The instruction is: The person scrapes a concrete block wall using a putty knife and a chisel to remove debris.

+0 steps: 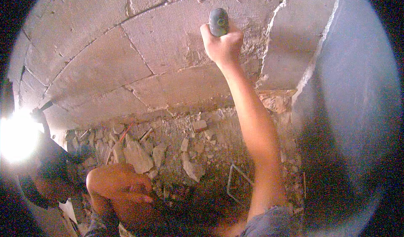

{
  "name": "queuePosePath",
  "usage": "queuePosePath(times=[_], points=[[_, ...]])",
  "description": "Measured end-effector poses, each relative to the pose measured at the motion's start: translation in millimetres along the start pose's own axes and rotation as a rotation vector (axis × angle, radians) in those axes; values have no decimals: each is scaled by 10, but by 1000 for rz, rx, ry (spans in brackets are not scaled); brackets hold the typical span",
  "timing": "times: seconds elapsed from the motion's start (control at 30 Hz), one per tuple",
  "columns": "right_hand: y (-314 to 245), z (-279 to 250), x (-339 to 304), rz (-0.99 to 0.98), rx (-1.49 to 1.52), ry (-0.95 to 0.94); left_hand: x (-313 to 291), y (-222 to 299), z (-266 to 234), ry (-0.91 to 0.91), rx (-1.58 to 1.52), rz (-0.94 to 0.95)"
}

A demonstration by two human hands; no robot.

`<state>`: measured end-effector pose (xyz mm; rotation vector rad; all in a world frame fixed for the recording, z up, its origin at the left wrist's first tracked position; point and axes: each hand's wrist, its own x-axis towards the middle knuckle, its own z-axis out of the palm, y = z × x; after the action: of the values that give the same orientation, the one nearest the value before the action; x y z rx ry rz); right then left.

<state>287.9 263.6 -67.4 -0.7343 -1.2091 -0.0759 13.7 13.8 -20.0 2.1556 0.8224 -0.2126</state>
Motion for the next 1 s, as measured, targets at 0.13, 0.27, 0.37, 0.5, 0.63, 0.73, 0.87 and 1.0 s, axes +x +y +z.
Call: queuePosePath(times=[0.13,0.27,0.37,0.5,0.63,0.73,0.87,1.0], points=[[-389,55,371,245,342,118,-176,103,110,3,57,-69],[-362,-87,381,186,469,176,17,-55,1,-28,52,1],[29,-65,322,80,242,138,20,-19,-8,15,38,1],[-324,-81,431,209,396,186,-21,-68,5,-5,-28,-1],[-491,-167,552,69,523,129,8,-75,32,-12,20,29],[-97,32,373,12,165,128,-10,23,18,0,35,-21],[-68,-77,347,167,252,124,27,-66,22,-6,-14,-4],[-616,-145,560,265,739,199,-50,-55,59,18,-8,-17]])
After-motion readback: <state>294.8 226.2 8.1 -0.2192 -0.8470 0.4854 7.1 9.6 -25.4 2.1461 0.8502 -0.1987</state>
